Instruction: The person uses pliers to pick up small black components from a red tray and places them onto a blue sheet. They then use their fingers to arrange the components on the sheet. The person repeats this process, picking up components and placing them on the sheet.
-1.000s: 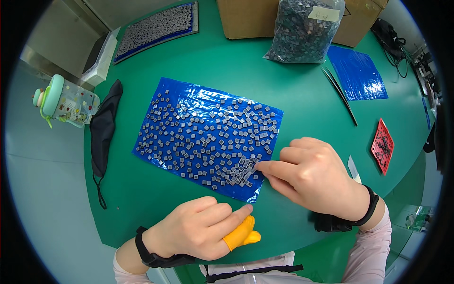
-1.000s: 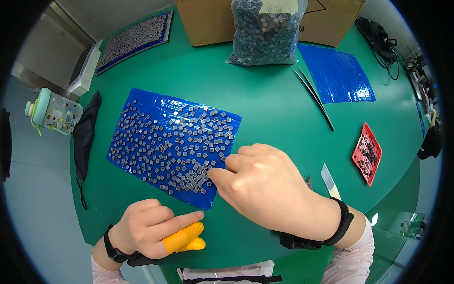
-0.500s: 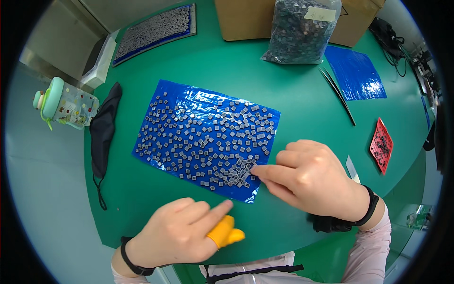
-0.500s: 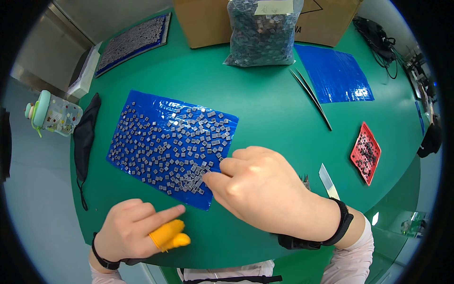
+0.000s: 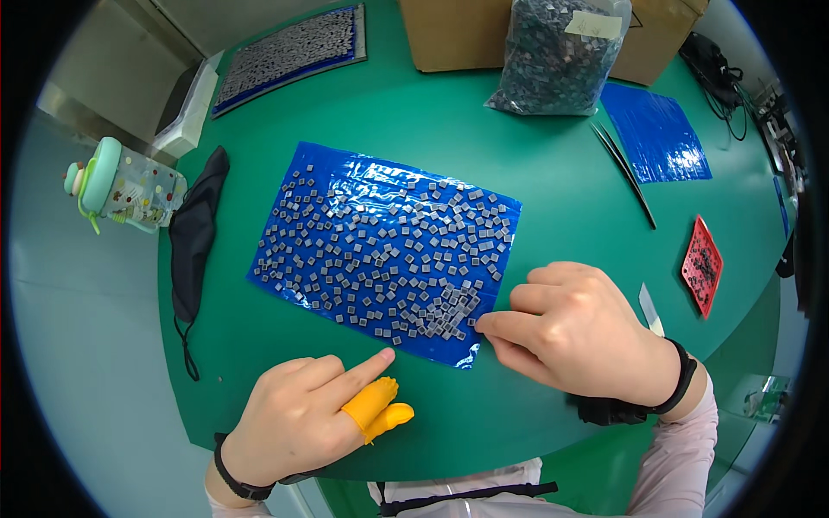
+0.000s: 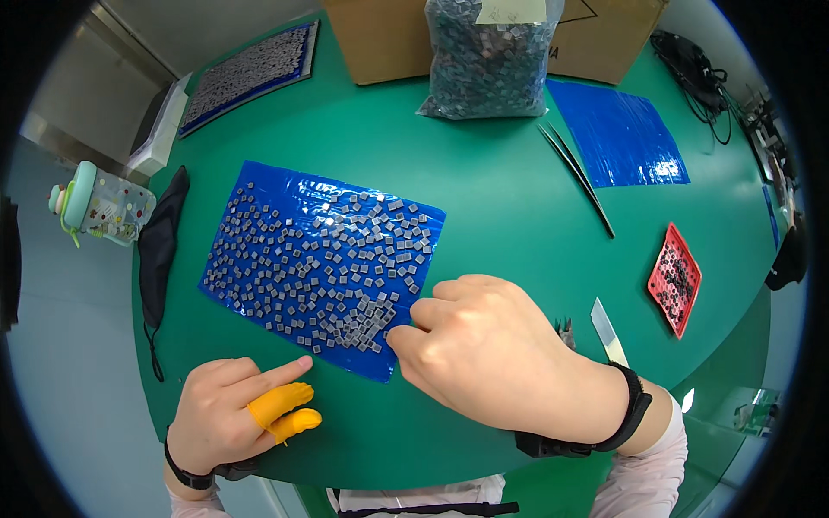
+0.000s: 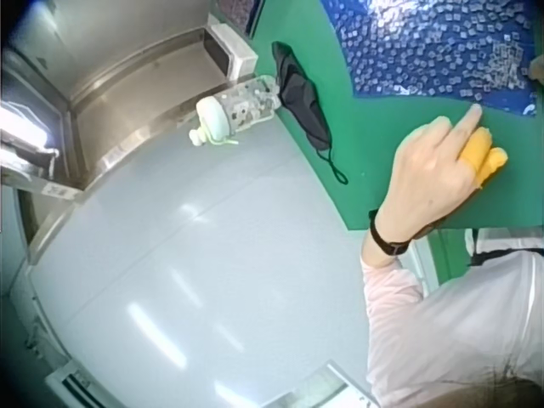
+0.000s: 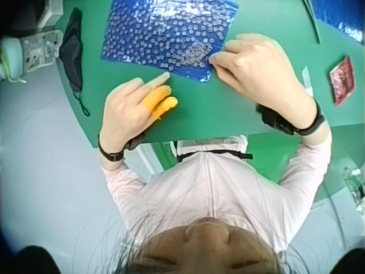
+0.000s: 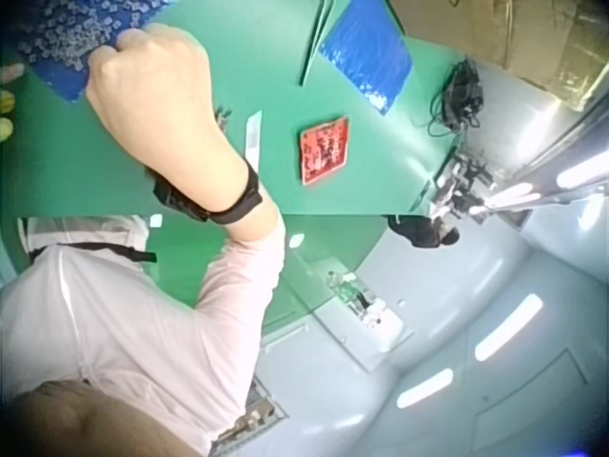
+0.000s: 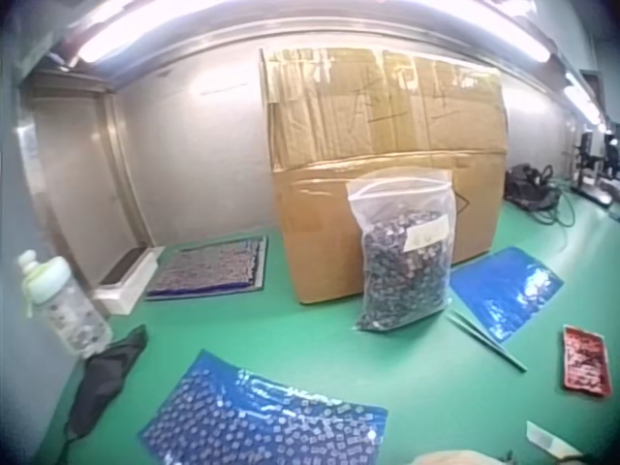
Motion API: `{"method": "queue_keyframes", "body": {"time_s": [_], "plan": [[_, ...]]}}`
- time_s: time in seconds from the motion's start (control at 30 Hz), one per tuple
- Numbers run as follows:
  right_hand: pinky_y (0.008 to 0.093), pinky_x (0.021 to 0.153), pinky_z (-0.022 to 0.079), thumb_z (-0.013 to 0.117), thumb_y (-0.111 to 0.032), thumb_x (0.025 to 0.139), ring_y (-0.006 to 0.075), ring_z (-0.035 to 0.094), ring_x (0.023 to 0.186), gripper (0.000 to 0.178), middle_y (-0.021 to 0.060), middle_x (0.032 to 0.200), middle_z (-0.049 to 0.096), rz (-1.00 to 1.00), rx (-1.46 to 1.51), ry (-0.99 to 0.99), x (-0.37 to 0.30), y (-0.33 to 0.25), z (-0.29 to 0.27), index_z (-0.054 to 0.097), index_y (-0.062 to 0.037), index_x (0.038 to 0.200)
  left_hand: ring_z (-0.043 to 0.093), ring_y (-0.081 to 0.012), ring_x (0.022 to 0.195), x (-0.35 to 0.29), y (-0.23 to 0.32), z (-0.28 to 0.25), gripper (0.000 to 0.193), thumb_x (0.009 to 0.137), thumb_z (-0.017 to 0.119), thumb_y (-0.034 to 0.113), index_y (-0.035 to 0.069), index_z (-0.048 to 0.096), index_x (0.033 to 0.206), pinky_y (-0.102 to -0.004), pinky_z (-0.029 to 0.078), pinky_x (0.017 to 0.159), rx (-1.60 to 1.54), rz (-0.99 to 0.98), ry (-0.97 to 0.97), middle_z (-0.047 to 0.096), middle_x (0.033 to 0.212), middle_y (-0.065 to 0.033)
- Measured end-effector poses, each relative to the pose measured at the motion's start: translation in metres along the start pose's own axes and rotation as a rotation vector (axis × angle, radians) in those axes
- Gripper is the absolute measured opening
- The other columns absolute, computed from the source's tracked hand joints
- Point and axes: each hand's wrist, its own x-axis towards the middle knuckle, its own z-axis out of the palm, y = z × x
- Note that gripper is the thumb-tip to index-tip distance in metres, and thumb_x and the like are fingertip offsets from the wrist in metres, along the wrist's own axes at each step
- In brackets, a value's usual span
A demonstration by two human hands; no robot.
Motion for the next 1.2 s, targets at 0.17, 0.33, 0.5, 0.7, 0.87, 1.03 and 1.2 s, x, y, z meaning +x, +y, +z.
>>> {"method": "queue_keyframes", "body": {"time_s": [0.17,0.33,0.5,0.7,0.87,1.03,1.2], "plan": [[0.0336,0.061,0.05,0.069,-0.013,0.074,0.0204,0.06,0.063,0.01,0.004,0.061,0.057,0.003,0.007,0.011,0.0009,0.0004,0.001,0.064,-0.0081,0.068,0.053,-0.0138,0.061,0.0047,-0.0011,0.004,0.025,0.07,0.082,0.028,0.011,0.074,0.086,-0.0273,0.044,0.055,0.012,-0.003,0.024,0.071,0.111,0.0023],[0.0337,0.061,0.05,0.069,-0.013,0.074,0.0205,0.06,0.063,0.009,0.0041,0.061,0.057,0.004,0.008,0.004,0.0005,0.0007,0.0009,0.063,-0.0078,0.068,0.054,-0.0143,0.066,0.0059,-0.0025,0.0065,0.024,0.069,0.079,0.024,0.009,0.074,0.086,-0.0272,0.046,0.058,-0.004,0.041,0.001,0.07,0.114,-0.0021],[0.0335,0.061,0.05,0.069,-0.012,0.074,0.0206,0.06,0.063,0.009,0.0041,0.061,0.056,0.021,0.011,0.028,0.0008,0.0003,0.0016,0.063,-0.0075,0.069,0.053,-0.0141,0.063,0.006,-0.0025,0.008,0.024,0.072,0.08,0.027,0.011,0.075,0.089,-0.0277,0.045,0.058,-0.016,0.03,0.002,0.07,0.113,0.0019],[0.0335,0.061,0.05,0.069,-0.011,0.074,0.0207,0.06,0.062,0.009,0.0041,0.061,0.055,0.016,-0.001,0.046,0.0008,0.0007,0.0029,0.062,-0.0069,0.069,0.053,-0.0139,0.064,0.0066,-0.0021,0.0079,0.024,0.073,0.08,0.026,0.011,0.075,0.09,-0.0275,0.045,0.058,-0.01,0.031,-0.012,0.07,0.114,0.0016],[0.0335,0.06,0.05,0.069,-0.01,0.074,0.0207,0.06,0.061,0.01,0.0045,0.06,0.055,0.012,0.013,0.051,0.0012,0.0001,0.0031,0.062,-0.0064,0.068,0.052,-0.0138,0.064,0.0069,-0.0019,0.0095,0.023,0.073,0.08,0.025,0.01,0.075,0.09,-0.0276,0.044,0.058,0.006,0.033,0.001,0.07,0.115,0.001],[0.0337,0.06,0.05,0.069,-0.011,0.074,0.0207,0.06,0.061,0.011,0.0048,0.06,0.055,0.01,0.012,0.04,0.0014,0.0,0.0024,0.062,-0.0062,0.068,0.052,-0.014,0.063,0.008,-0.0021,0.0105,0.023,0.072,0.081,0.025,0.01,0.075,0.089,-0.0274,0.044,0.058,0.011,0.031,0.013,0.07,0.115,-0.0001],[0.0336,0.059,0.049,0.069,-0.011,0.074,0.0206,0.06,0.061,0.011,0.0048,0.06,0.054,0.013,0.013,0.035,0.0012,0.0002,0.0027,0.061,-0.0064,0.067,0.052,-0.0141,0.063,0.0065,-0.0024,0.01,0.022,0.072,0.081,0.024,0.009,0.075,0.088,-0.0273,0.044,0.058,0.016,0.029,0.02,0.07,0.115,-0.0003]]}}
